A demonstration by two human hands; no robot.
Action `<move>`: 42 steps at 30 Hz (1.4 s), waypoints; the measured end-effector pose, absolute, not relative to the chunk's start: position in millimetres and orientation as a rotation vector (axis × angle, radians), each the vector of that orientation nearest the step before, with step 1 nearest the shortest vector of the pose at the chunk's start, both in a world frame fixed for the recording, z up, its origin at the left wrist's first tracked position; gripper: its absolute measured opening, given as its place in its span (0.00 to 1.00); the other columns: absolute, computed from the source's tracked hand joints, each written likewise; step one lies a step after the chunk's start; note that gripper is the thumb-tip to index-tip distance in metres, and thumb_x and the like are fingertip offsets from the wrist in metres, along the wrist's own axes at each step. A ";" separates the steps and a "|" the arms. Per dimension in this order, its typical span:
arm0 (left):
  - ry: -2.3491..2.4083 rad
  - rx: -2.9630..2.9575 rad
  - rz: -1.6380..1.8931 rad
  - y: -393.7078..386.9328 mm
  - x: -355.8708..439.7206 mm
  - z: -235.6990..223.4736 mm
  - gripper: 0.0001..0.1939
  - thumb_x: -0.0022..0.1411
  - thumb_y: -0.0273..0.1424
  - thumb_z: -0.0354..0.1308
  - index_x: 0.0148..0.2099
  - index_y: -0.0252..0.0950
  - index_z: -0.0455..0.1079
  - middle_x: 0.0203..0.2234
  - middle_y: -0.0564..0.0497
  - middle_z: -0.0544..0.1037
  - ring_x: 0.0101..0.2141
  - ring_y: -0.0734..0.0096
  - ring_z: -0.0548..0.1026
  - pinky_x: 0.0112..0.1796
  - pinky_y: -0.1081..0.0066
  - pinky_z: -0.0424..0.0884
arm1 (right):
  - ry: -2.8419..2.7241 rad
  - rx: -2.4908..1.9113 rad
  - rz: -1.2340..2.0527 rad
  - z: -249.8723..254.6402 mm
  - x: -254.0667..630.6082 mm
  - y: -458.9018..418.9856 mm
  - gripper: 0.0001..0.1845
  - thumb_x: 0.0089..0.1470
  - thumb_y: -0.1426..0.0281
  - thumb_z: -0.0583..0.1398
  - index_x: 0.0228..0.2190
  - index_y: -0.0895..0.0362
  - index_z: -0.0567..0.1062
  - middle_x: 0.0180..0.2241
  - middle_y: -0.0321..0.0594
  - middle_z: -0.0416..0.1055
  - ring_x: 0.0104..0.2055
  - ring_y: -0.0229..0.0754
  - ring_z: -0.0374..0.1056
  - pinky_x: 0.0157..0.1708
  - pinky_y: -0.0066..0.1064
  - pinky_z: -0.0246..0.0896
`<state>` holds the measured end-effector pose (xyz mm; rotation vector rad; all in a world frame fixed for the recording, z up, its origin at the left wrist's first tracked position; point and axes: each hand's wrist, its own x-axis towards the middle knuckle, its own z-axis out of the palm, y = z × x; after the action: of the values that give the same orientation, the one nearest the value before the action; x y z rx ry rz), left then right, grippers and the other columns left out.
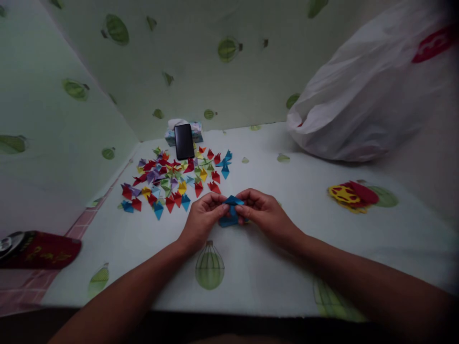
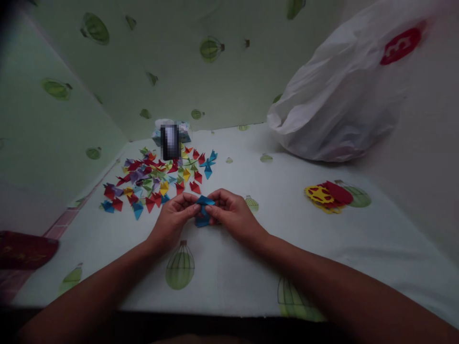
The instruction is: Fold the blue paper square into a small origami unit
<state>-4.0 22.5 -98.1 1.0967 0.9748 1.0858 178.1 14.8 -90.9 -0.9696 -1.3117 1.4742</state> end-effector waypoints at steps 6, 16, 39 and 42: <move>0.980 1.166 1.079 20.6 -2.7 -95.3 0.12 0.54 0.35 0.72 0.36 0.33 0.77 0.27 0.52 0.79 0.28 0.74 0.75 0.32 0.73 0.71 | -1.377 -0.992 1.393 -91.8 178.7 13.9 0.08 0.53 0.65 0.65 0.33 0.56 0.73 0.23 0.32 0.71 0.25 0.36 0.69 0.28 0.31 0.65; 1.001 1.191 1.063 20.2 -1.1 -92.6 0.13 0.53 0.36 0.72 0.35 0.33 0.78 0.27 0.52 0.79 0.28 0.73 0.74 0.32 0.73 0.70 | -1.434 -1.026 1.295 -88.6 179.3 12.4 0.09 0.54 0.64 0.64 0.28 0.55 0.73 0.22 0.33 0.71 0.22 0.35 0.66 0.24 0.29 0.62; 1.025 1.165 1.122 20.8 -2.5 -95.0 0.10 0.56 0.35 0.69 0.35 0.34 0.77 0.25 0.54 0.77 0.27 0.74 0.73 0.33 0.73 0.70 | -1.421 -0.969 1.407 -89.1 181.5 15.4 0.08 0.54 0.67 0.63 0.36 0.57 0.75 0.23 0.32 0.71 0.24 0.36 0.70 0.29 0.32 0.66; 1.016 1.172 1.119 20.6 -2.1 -93.9 0.10 0.55 0.35 0.70 0.35 0.33 0.77 0.25 0.54 0.77 0.27 0.74 0.73 0.32 0.73 0.70 | -1.399 -0.977 1.425 -88.6 180.9 14.7 0.07 0.54 0.67 0.63 0.35 0.57 0.75 0.24 0.33 0.72 0.24 0.36 0.70 0.29 0.32 0.66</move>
<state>-2.1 20.6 -93.9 1.1720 1.0162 1.1189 180.9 14.7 -88.6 -0.9773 -1.3992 1.4251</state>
